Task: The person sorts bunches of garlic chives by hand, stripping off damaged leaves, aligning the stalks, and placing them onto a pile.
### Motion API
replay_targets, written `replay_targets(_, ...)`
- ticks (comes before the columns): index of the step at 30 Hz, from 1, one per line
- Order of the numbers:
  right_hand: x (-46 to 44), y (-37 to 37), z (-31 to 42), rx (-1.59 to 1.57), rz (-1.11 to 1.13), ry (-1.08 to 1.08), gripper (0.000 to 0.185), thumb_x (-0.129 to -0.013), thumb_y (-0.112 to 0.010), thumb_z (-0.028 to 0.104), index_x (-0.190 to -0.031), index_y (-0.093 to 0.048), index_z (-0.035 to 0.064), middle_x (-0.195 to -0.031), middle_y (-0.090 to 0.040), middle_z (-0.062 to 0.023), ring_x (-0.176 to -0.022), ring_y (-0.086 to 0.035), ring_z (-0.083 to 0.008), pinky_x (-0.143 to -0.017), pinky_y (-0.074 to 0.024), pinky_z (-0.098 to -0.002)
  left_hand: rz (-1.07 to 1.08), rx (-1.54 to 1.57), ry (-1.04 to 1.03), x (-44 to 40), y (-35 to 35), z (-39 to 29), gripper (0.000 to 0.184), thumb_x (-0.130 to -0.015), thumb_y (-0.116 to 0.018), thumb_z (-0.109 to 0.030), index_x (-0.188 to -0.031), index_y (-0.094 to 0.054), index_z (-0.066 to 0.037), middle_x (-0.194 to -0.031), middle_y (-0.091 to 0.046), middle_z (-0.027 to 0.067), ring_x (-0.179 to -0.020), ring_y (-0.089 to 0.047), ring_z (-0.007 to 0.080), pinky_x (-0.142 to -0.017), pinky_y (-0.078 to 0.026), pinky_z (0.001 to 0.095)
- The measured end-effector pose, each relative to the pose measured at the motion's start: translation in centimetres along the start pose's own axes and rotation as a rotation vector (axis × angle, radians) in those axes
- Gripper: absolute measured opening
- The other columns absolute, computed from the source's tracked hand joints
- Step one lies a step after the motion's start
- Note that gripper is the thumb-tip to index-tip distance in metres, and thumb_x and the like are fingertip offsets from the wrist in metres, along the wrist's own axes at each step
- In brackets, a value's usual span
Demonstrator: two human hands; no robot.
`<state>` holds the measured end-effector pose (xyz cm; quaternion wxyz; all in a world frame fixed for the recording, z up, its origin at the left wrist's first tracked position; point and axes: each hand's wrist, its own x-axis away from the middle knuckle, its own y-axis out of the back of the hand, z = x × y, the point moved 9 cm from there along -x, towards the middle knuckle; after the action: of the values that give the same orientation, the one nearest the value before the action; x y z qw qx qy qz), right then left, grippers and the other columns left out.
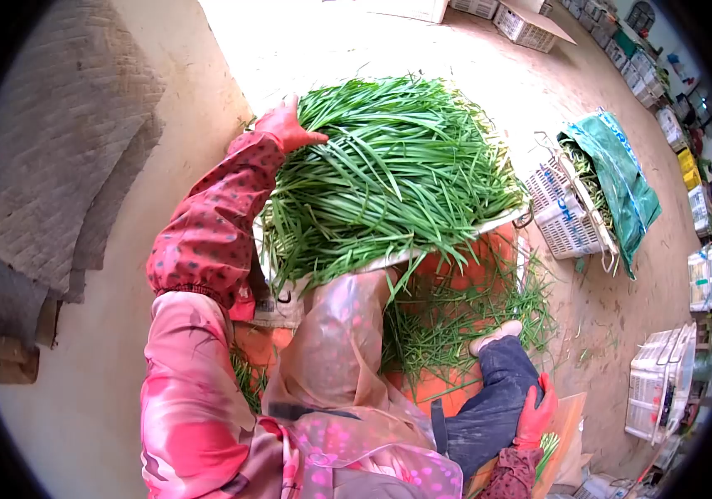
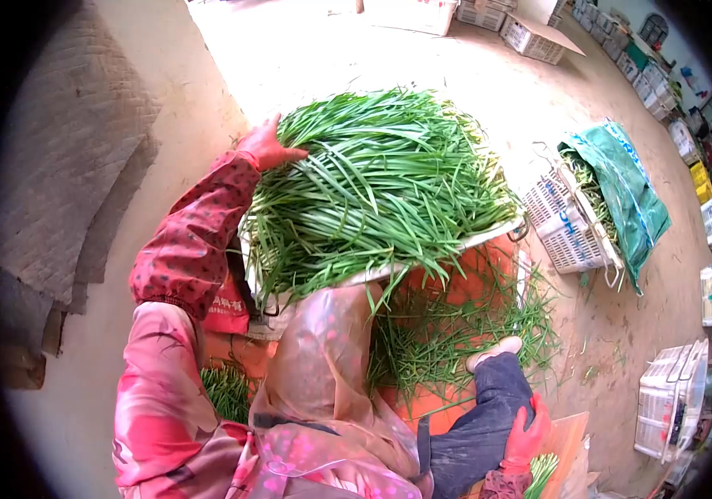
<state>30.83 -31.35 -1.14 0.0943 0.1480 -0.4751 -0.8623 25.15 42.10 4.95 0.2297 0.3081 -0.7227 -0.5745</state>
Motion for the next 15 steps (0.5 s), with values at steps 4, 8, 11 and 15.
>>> replay_targets(4,-0.7,-0.4,0.7,0.041,0.054,-0.065,0.036,-0.083,-0.061,0.005,-0.118,-0.057,-0.0016,-0.111,-0.062,-0.0160,-0.099,-0.059,-0.0272,-0.091,-0.0420,-0.0372,0.135,0.039,0.020,-4.0,-3.2,4.3,0.122,-0.057,-0.083,-0.049,-0.147,-0.015,-0.002,-0.139,-0.039,0.0271,-0.127,-0.043,0.0355,-0.105,-0.037,0.0384)
replay_targets(8,-1.2,-0.7,0.2,-0.024,0.047,-0.157,0.035,-0.085,-0.059,0.004,-0.120,-0.057,-0.0019,-0.113,-0.062,-0.0145,-0.102,-0.059,-0.0241,-0.093,-0.0420,-0.0349,0.293,0.203,0.055,-7.2,-7.1,9.7,0.120,-0.056,-0.084,-0.052,-0.144,-0.023,0.002,-0.135,-0.045,0.0256,-0.125,-0.046,0.0339,-0.105,-0.037,0.0361)
replay_targets(11,-1.6,-1.1,0.3,-0.047,0.073,-0.191,0.034,-0.087,-0.057,0.003,-0.121,-0.056,-0.0025,-0.115,-0.061,-0.0134,-0.103,-0.059,-0.0214,-0.094,-0.0426,-0.0326,0.395,0.116,0.095,-6.9,-7.5,9.8,0.112,-0.057,-0.083,-0.051,-0.141,-0.032,0.003,-0.134,-0.048,0.0240,-0.124,-0.047,0.0328,-0.104,-0.038,0.0359)
replay_targets(15,-2.1,-1.1,1.3,-0.008,0.059,-0.158,0.036,-0.083,-0.060,0.004,-0.119,-0.057,-0.0021,-0.111,-0.063,-0.0146,-0.100,-0.060,-0.0243,-0.092,-0.0414,-0.0357,0.480,0.098,0.113,-7.2,-8.8,10.2,0.096,-0.056,-0.083,-0.050,-0.131,-0.049,-0.001,-0.123,-0.058,0.0189,-0.117,-0.054,0.0313,-0.098,-0.041,0.0360)
